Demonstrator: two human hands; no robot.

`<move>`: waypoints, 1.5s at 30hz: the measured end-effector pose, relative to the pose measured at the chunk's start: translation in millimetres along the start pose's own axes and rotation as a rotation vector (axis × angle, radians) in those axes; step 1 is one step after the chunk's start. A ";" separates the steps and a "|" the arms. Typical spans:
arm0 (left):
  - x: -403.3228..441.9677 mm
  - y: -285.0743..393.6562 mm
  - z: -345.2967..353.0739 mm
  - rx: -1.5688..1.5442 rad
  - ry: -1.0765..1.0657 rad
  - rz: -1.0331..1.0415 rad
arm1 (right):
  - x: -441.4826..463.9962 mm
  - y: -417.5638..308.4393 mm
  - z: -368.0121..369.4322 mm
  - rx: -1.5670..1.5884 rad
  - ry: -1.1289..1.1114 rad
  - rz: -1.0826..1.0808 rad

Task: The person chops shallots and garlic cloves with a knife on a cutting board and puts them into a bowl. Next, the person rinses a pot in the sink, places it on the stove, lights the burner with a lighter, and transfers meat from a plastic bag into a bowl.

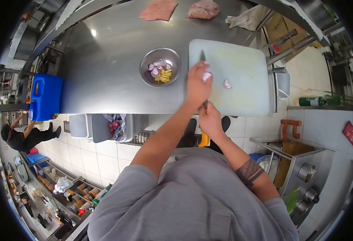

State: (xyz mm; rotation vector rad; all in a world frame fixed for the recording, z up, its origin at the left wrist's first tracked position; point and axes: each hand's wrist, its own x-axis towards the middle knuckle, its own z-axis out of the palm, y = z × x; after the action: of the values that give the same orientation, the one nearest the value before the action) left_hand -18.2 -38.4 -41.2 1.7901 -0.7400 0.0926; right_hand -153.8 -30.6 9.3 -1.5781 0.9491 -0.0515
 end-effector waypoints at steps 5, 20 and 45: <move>66.7 -26.7 -81.3 0.023 0.176 0.004 | 38.9 -43.5 44.6 -0.280 -0.092 -0.344; 73.3 -35.3 -130.3 0.578 -0.020 0.200 | 7.0 -101.4 -18.9 -0.044 -0.389 0.055; -7.0 -5.0 -41.4 0.353 -0.361 0.188 | -16.6 48.0 -53.9 -0.008 -0.041 0.121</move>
State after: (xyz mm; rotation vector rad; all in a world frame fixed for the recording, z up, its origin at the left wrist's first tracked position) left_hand -8.9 2.1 -33.5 2.0958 -1.2111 0.0245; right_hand -218.7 -61.1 -9.1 -1.5207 1.0117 0.0698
